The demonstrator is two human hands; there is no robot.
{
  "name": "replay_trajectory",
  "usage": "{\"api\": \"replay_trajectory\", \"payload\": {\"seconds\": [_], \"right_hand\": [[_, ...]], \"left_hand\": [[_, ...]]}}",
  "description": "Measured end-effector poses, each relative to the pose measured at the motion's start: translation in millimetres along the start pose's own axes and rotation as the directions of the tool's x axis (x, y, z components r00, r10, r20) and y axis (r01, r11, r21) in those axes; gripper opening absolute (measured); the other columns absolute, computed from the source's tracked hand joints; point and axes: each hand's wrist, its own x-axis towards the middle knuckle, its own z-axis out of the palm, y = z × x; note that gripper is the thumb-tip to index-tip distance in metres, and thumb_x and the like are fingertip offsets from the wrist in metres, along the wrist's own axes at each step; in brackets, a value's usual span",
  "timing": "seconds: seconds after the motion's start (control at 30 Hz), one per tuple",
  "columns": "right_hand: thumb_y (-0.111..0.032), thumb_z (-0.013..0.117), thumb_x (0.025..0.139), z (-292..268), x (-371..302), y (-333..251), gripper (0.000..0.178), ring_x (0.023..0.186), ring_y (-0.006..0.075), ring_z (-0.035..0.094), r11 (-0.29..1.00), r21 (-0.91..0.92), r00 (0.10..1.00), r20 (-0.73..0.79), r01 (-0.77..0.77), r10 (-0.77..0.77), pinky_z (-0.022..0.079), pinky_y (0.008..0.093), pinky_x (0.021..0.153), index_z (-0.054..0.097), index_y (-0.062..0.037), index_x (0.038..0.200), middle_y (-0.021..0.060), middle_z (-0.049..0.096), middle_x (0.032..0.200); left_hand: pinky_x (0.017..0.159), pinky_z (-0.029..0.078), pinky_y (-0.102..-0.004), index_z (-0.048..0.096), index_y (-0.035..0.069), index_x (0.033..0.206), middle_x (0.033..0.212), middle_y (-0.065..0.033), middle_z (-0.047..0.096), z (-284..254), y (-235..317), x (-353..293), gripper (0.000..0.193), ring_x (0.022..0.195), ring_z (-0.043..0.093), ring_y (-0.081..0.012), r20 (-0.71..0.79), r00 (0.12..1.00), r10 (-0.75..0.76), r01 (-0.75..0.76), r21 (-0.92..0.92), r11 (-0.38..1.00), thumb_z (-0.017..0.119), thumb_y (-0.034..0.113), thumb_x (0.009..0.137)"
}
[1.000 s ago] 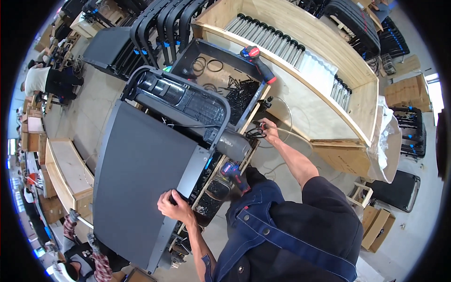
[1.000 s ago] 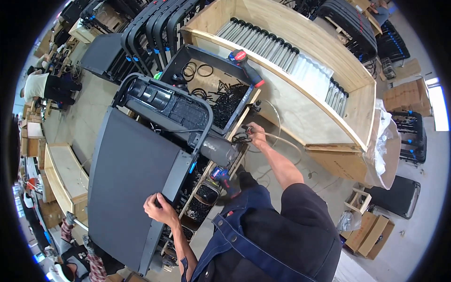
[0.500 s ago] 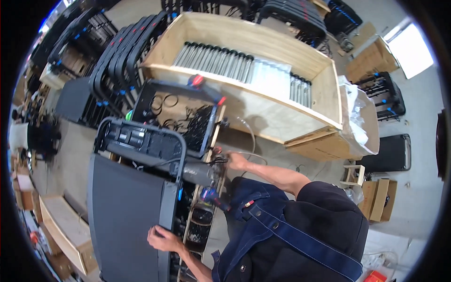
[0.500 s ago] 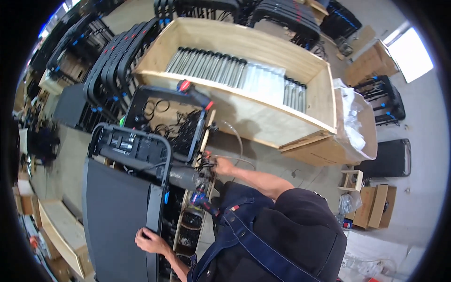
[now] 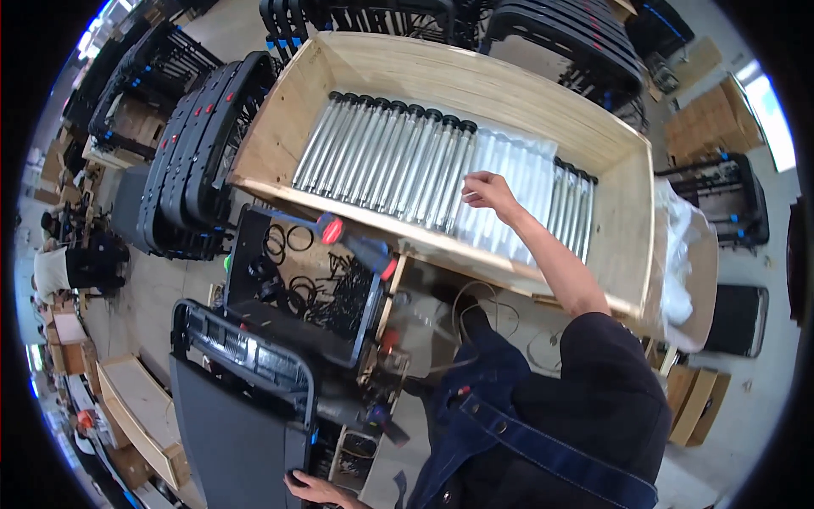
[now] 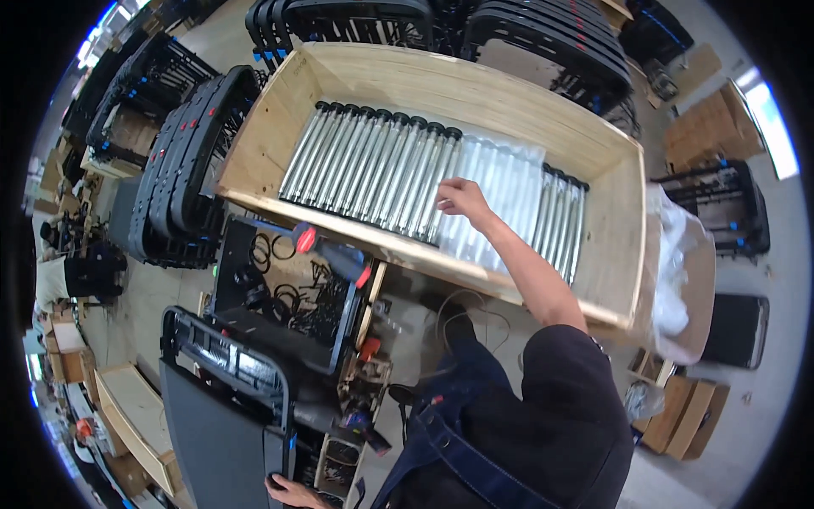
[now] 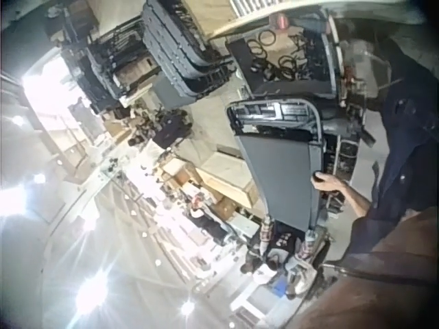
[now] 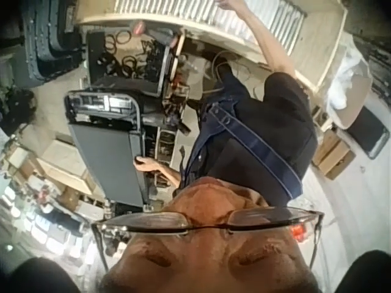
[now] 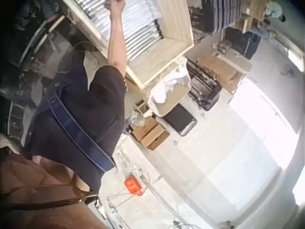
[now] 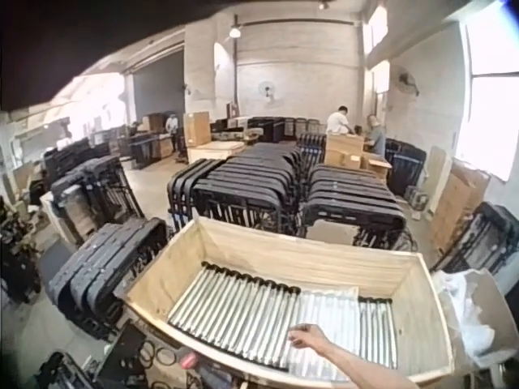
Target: Assembling components of a treadmill in a factory setting.
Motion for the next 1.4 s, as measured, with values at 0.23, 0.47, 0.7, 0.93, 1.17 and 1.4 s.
{"api": "replay_trajectory", "payload": {"seconds": [0.23, 0.47, 0.7, 0.93, 1.17, 1.4], "right_hand": [[-0.012, 0.073, 0.081, -34.9, 183.3, 227.5, 0.013, 0.057, 0.0158, 0.059, 0.779, -0.273, 0.825, -0.159, -0.565, 0.542, 0.047, 0.0345, 0.046, 0.066, -0.0008, 0.082, 0.007, 0.064, 0.074], [-0.025, 0.078, 0.076, -14.5, 175.9, 249.7, 0.032, 0.058, 0.0199, 0.054, 0.841, -0.097, 0.846, -0.093, -0.533, 0.525, 0.051, 0.0385, 0.053, 0.063, -0.0023, 0.092, 0.0057, 0.056, 0.074], [-0.014, 0.071, 0.089, -42.1, 98.3, 66.3, 0.009, 0.075, 0.0158, 0.063, 0.757, 0.523, 0.912, 0.112, -0.391, 0.394, 0.054, 0.0315, 0.076, 0.066, -0.0083, 0.095, 0.0029, 0.063, 0.081], [-0.015, 0.073, 0.085, 52.5, -125.9, -58.9, 0.061, 0.065, 0.0188, 0.065, 0.969, -0.162, 0.839, 0.488, -0.184, 0.241, 0.056, 0.0341, 0.062, 0.044, 0.0034, 0.136, 0.0075, 0.06, 0.076], [-0.02, 0.073, 0.081, 148.8, -259.9, -169.2, 0.064, 0.076, 0.0185, 0.071, 0.85, -0.514, 0.154, 0.837, -0.114, 0.526, 0.057, 0.0298, 0.071, 0.052, 0.0083, 0.134, 0.0095, 0.068, 0.084], [-0.034, 0.066, 0.095, 280.2, -193.4, -125.0, 0.041, 0.063, 0.0126, 0.065, 0.941, -0.331, 0.226, 0.924, 0.067, 0.309, 0.051, 0.0243, 0.06, 0.065, 0.0021, 0.115, 0.0068, 0.068, 0.074]], "left_hand": [[0.105, 0.044, -0.0397, 0.047, -0.009, 0.136, 0.132, -0.0234, 0.058, -19.4, 67.2, -103.2, 0.046, 0.119, 0.057, -0.0305, 0.397, 0.874, -0.282, 0.366, -0.155, 0.917, 0.059, 0.02, 0.102], [0.083, 0.052, -0.0322, 0.057, -0.01, 0.131, 0.111, -0.0141, 0.067, -50.4, 98.8, -163.3, 0.047, 0.096, 0.063, -0.0196, 0.492, 0.672, -0.553, 0.617, 0.041, 0.786, 0.065, 0.023, 0.099], [0.081, 0.051, -0.0266, 0.064, -0.004, 0.124, 0.108, -0.0076, 0.067, -36.9, 184.5, -89.7, 0.034, 0.095, 0.061, -0.0131, 0.366, 0.855, -0.367, 0.492, -0.351, 0.797, 0.065, 0.02, 0.1], [0.073, 0.054, -0.0321, 0.07, 0.001, 0.105, 0.093, -0.0127, 0.07, -35.9, 312.1, -26.9, 0.018, 0.084, 0.068, -0.0245, 0.279, 0.893, 0.352, -0.056, -0.708, 0.704, 0.072, 0.0, 0.087], [0.112, 0.041, -0.0508, 0.053, 0.017, 0.144, 0.144, -0.0155, 0.052, -80.4, 350.9, 12.1, 0.066, 0.135, 0.05, -0.0347, 0.06, 0.287, 0.956, -0.84, -0.464, 0.281, 0.07, 0.013, 0.08], [0.071, 0.053, -0.0503, 0.04, 0.009, 0.143, 0.095, -0.0209, 0.066, -132.2, 265.2, 44.4, 0.066, 0.082, 0.066, -0.0449, 0.606, 0.129, 0.785, -0.136, -0.773, 0.62, 0.067, 0.046, 0.095]]}}
